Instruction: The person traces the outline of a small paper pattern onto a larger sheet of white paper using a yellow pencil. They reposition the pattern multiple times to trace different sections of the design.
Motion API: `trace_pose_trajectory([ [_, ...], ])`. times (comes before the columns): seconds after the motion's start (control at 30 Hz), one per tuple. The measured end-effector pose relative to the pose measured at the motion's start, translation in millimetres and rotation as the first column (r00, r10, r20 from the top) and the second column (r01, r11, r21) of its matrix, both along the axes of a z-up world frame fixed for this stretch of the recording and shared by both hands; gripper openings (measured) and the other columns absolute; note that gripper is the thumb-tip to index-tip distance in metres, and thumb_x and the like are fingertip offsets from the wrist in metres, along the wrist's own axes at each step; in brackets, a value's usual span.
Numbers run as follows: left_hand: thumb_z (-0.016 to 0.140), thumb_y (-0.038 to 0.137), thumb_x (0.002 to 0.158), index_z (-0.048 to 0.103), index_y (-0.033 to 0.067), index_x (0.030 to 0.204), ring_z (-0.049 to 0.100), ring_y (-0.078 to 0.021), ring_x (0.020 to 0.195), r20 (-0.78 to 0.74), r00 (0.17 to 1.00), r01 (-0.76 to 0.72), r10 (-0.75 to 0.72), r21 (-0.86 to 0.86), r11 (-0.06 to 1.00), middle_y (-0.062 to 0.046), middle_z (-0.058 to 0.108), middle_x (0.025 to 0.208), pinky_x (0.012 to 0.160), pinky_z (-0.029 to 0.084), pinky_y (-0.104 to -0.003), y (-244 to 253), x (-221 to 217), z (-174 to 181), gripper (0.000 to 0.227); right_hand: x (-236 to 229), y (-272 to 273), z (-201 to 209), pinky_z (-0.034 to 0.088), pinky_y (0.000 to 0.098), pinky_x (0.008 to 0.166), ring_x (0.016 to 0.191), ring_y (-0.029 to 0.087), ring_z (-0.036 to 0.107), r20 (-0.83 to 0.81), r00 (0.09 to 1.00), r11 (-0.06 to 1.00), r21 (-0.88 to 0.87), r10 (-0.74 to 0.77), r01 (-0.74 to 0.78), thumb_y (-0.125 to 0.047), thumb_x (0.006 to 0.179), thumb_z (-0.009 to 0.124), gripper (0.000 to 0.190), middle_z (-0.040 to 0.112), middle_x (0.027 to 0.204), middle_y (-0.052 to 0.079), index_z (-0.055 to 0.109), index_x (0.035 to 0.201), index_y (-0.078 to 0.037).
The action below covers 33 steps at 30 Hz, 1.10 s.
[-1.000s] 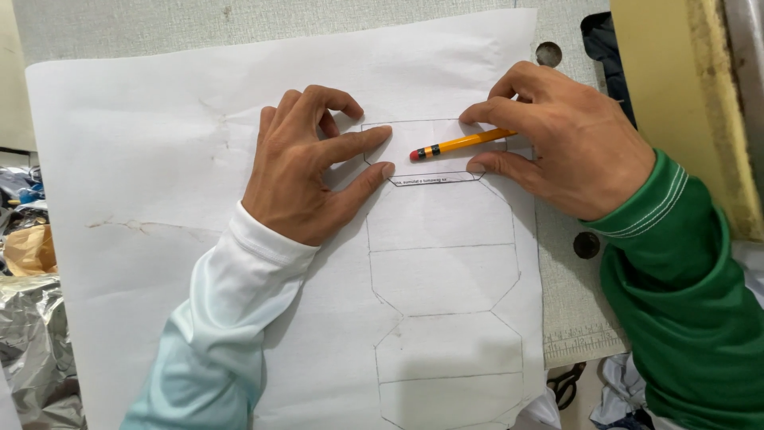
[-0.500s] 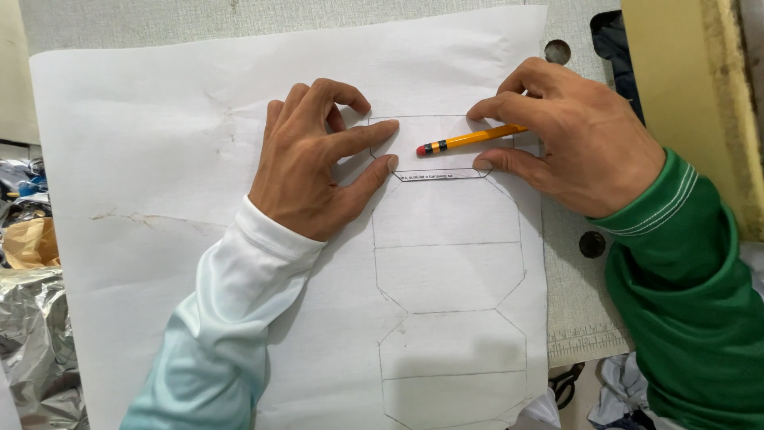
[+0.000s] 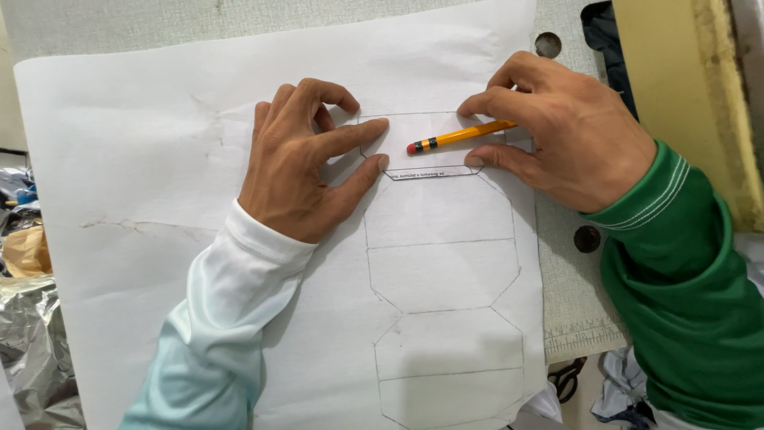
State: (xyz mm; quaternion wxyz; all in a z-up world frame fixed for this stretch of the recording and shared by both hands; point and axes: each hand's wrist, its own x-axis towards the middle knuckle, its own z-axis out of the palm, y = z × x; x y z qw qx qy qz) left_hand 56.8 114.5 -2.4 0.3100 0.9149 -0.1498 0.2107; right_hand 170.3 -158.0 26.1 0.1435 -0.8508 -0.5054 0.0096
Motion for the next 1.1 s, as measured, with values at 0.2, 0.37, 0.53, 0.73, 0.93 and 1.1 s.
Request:
trace_pose_trajectory([
  [0.2,0.082,0.026,0.09,0.076,0.0205,0.109,0.052,-0.0239,0.087,-0.013,1.0,-0.023,0.024,0.065,0.998,-0.005,0.057,0.113,0.078,0.039,-0.044,-1.6,-0.6,1.7,0.021,0.9,0.7,0.6,0.055,0.0414,0.066,0.086,0.028,0.062,-0.03,1.0,1.0,0.004,0.011,-0.01,-0.029,0.092,0.085,0.04,0.06,0.108,0.013,0.071,0.123,-0.009],
  [0.37,0.081,0.023,0.091,0.074,0.0191,0.109,0.051,-0.0261,0.091,-0.009,1.0,-0.014,0.015,0.093,0.996,-0.006,0.058,0.114,0.079,0.039,-0.044,-3.9,-1.3,5.5,0.02,-2.2,1.0,0.2,0.054,0.0416,0.059,0.087,0.027,0.063,-0.032,0.998,0.999,-0.013,-0.047,0.046,-0.03,0.091,0.086,0.038,0.06,0.11,0.011,0.071,0.121,-0.013],
  [0.53,0.078,0.02,0.092,0.072,0.0164,0.109,0.05,-0.0311,0.106,0.019,1.0,-0.007,0.005,0.114,0.993,-0.007,0.061,0.118,0.082,0.037,-0.047,-6.6,-1.2,8.3,0.019,-2.8,2.1,0.7,0.054,0.0412,0.056,0.087,0.027,0.063,-0.032,0.997,0.998,-0.014,-0.063,0.063,-0.031,0.091,0.085,0.037,0.06,0.111,0.011,0.07,0.119,-0.013],
  [0.73,0.072,0.002,0.098,0.069,0.0144,0.106,0.055,-0.0329,0.109,0.096,0.987,0.117,-0.128,0.119,0.986,-0.007,0.067,0.121,0.082,0.033,-0.047,-10.4,1.4,3.2,0.015,-2.7,2.0,-0.2,0.054,0.0414,0.055,0.089,0.027,0.062,-0.007,0.999,0.998,-0.037,-0.052,0.051,-0.032,0.091,0.085,0.038,0.061,0.111,0.01,0.07,0.121,-0.014],
  [0.93,0.061,-0.016,0.095,0.067,-0.0031,0.104,0.064,-0.0362,0.1,0.06,0.958,0.286,-0.281,-0.108,0.952,-0.017,0.067,0.108,0.088,0.058,-0.043,-15.4,2.8,2.7,0.017,-2.8,2.5,0.5,0.053,0.0414,0.053,0.087,0.026,0.062,-0.024,0.997,0.997,-0.041,-0.072,0.071,-0.032,0.091,0.084,0.037,0.06,0.111,0.009,0.07,0.12,-0.014],
  [1.1,0.063,-0.015,0.095,0.067,-0.0009,0.103,0.064,-0.0342,0.098,0.073,0.955,0.292,-0.288,-0.063,0.954,-0.015,0.068,0.107,0.086,0.056,-0.044,-13.2,3.7,1.1,0.017,-0.4,2.5,-0.2,0.054,0.0429,0.06,0.086,0.028,0.062,-0.061,0.997,0.998,-0.025,-0.053,0.052,-0.032,0.09,0.084,0.039,0.059,0.111,0.011,0.069,0.121,-0.013],
])
